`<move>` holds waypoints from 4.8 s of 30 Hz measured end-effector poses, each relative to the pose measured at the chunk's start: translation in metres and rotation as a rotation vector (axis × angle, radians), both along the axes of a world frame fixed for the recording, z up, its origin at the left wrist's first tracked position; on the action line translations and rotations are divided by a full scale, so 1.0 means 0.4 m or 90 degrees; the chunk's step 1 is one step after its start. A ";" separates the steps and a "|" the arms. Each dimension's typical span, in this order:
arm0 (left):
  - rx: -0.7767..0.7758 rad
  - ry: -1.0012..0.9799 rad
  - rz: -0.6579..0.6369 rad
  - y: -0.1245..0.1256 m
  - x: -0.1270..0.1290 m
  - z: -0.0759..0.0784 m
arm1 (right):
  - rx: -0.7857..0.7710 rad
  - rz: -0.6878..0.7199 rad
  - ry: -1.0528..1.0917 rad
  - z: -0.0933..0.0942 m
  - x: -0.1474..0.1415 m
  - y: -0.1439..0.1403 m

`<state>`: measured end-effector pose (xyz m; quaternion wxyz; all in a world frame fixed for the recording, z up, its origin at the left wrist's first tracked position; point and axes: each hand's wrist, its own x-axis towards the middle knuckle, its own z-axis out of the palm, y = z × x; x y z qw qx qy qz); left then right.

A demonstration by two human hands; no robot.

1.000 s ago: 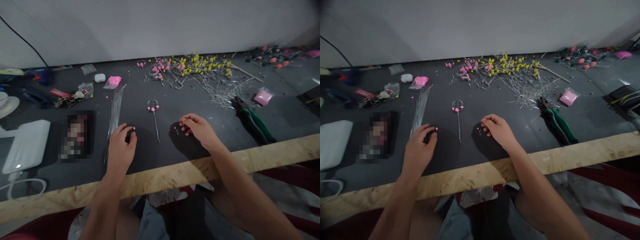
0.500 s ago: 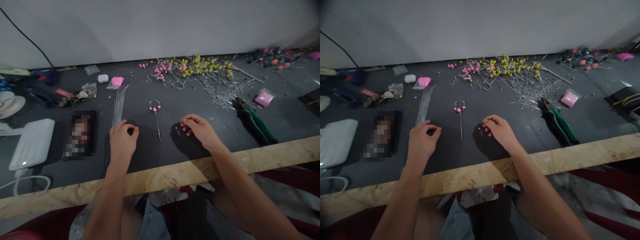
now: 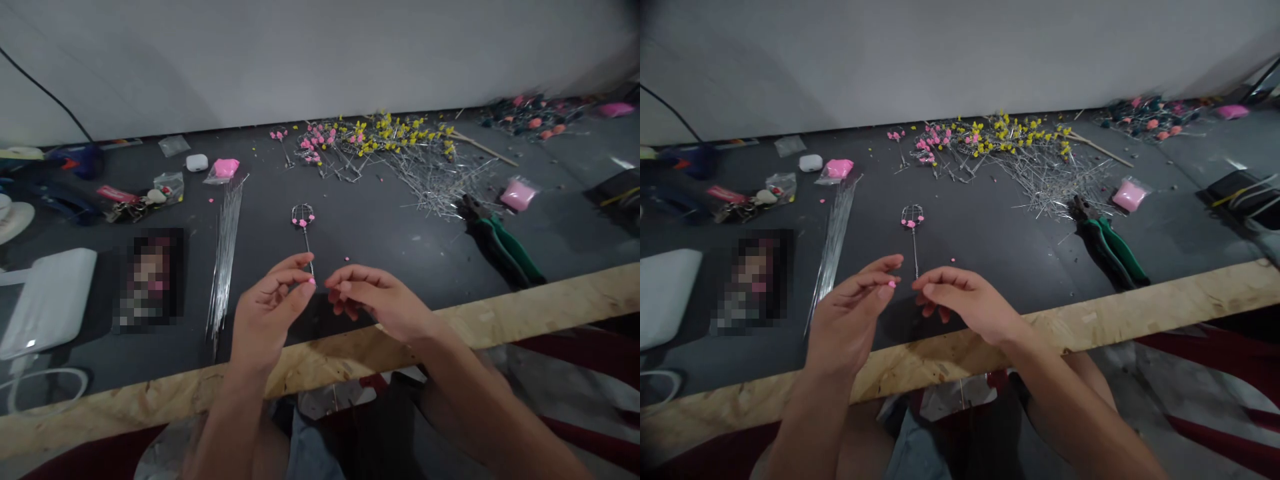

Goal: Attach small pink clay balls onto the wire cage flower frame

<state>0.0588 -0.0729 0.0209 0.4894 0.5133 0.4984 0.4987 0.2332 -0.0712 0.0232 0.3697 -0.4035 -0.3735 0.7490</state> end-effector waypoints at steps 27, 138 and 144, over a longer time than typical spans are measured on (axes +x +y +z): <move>0.116 0.190 -0.146 -0.016 0.038 0.009 | -0.033 -0.030 0.145 0.001 0.003 -0.032; 0.138 0.561 -0.186 0.048 -0.029 -0.046 | 0.632 0.467 -0.847 -0.023 -0.026 0.485; 0.097 0.599 -0.043 0.068 -0.100 -0.053 | 0.590 0.474 -0.818 0.005 0.031 0.394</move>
